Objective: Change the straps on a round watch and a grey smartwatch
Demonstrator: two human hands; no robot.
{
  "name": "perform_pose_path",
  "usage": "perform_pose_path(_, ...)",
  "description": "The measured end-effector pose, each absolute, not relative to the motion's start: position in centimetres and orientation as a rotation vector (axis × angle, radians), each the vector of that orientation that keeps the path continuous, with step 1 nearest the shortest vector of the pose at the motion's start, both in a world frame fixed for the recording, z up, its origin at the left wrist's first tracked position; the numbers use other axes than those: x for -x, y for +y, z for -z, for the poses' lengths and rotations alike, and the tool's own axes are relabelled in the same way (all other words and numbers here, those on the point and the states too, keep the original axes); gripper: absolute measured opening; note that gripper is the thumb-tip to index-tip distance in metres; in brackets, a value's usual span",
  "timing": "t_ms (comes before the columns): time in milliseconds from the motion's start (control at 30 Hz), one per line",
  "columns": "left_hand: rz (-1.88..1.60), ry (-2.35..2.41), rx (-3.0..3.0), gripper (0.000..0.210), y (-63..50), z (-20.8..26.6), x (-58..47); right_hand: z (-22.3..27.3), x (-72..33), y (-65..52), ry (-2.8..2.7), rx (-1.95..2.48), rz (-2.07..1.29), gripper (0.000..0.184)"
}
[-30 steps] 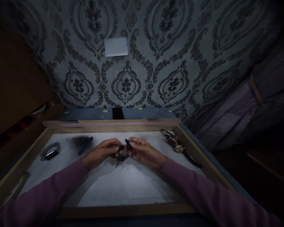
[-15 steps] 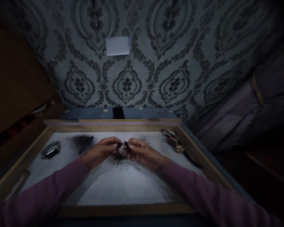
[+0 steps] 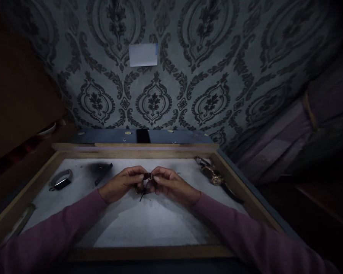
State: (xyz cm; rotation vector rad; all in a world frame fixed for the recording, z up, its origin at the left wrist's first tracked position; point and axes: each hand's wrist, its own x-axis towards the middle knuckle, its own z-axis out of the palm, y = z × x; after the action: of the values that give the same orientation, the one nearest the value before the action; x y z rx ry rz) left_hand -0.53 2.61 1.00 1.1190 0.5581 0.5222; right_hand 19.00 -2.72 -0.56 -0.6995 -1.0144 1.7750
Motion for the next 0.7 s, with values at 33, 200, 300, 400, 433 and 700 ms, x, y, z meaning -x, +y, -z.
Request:
perform_pose_path(33, -0.512, 0.564, -1.132, 0.03, 2.6, -0.9, 0.5, 0.5, -19.0, -2.7, -1.028, 0.704, -1.747, 0.028)
perform_pose_path(200, -0.486, 0.569, -1.196, 0.032, 2.7, -0.3, 0.5, 0.5, -19.0, -2.7, -1.118, 0.725, -1.657, 0.036)
perform_pose_path(300, -0.485, 0.563, -1.24, 0.032, 2.6, -0.1, 0.5, 0.7, -19.0, -2.7, -1.181, 0.727, -1.65, 0.033)
perform_pose_path(400, -0.491, 0.584, -1.294, 0.033, 2.4, -0.2, 0.4, 0.9, -18.9, -2.8, -1.18, 0.711, -1.664, 0.03)
perform_pose_path(433, -0.495, 0.593, -1.304, 0.034, 2.4, -0.2, 0.3, 0.9, -18.8, -2.8, -1.188, 0.718, -1.661, 0.03)
perform_pose_path(700, -0.538, 0.603, -1.346, 0.033, 2.2, 0.1, 0.2, 0.5, -18.1, -3.3, -1.356, 0.925, -1.428, 0.023)
